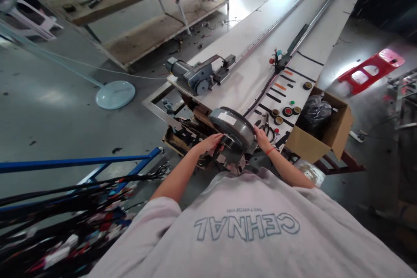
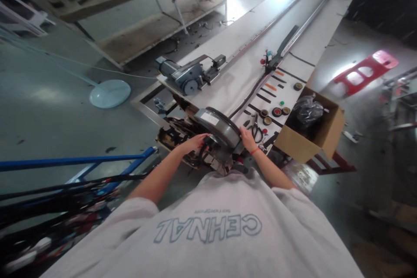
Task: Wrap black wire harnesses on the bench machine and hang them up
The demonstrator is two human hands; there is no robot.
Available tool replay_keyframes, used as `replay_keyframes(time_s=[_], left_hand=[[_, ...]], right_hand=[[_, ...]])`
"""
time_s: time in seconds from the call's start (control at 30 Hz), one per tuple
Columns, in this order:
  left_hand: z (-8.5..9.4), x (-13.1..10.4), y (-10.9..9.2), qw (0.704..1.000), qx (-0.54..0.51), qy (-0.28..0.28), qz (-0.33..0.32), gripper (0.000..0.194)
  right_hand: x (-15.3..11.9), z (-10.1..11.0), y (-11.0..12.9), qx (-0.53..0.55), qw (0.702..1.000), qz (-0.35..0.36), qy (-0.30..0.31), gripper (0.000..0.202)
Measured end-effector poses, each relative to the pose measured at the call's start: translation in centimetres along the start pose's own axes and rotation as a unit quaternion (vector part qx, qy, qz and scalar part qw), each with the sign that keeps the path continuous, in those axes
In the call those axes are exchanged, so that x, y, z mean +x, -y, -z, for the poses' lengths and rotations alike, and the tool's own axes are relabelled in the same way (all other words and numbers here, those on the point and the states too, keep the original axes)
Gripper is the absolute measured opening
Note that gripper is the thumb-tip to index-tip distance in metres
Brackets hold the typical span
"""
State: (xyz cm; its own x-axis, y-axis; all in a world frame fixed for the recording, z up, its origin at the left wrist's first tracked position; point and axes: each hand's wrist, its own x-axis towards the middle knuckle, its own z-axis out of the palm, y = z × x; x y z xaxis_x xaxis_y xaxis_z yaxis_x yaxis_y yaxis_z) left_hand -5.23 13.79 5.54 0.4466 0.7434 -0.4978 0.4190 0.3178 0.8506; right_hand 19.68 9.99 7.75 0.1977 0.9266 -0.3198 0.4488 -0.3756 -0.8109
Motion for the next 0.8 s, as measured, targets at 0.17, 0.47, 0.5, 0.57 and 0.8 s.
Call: replay_keyframes(time_s=[0.17,0.47,0.5,0.57,0.8], left_hand=[[1.6,-1.1,-2.4,0.981,0.178,0.045,-0.066,0.034],[7.1,-1.5,-4.2,0.941,0.299,-0.128,-0.09,0.042],[7.0,-1.6,-4.5,0.94,0.304,-0.128,-0.085,0.043],[6.6,-2.0,-5.2,0.938,0.311,-0.132,-0.078,0.045],[5.5,-2.2,-5.2,0.877,0.424,-0.22,-0.052,0.055]], right_hand=[[-1.5,2.2,-3.7,-0.208,0.959,-0.11,-0.157,0.042],[-10.6,0.9,0.3,0.244,0.91,-0.019,0.335,0.048],[-11.1,-0.6,1.6,0.287,0.857,-0.029,0.427,0.058],[-10.5,-4.1,4.1,0.344,0.757,-0.081,0.549,0.074],[-5.4,-10.1,6.2,0.277,0.823,-0.223,0.443,0.071]])
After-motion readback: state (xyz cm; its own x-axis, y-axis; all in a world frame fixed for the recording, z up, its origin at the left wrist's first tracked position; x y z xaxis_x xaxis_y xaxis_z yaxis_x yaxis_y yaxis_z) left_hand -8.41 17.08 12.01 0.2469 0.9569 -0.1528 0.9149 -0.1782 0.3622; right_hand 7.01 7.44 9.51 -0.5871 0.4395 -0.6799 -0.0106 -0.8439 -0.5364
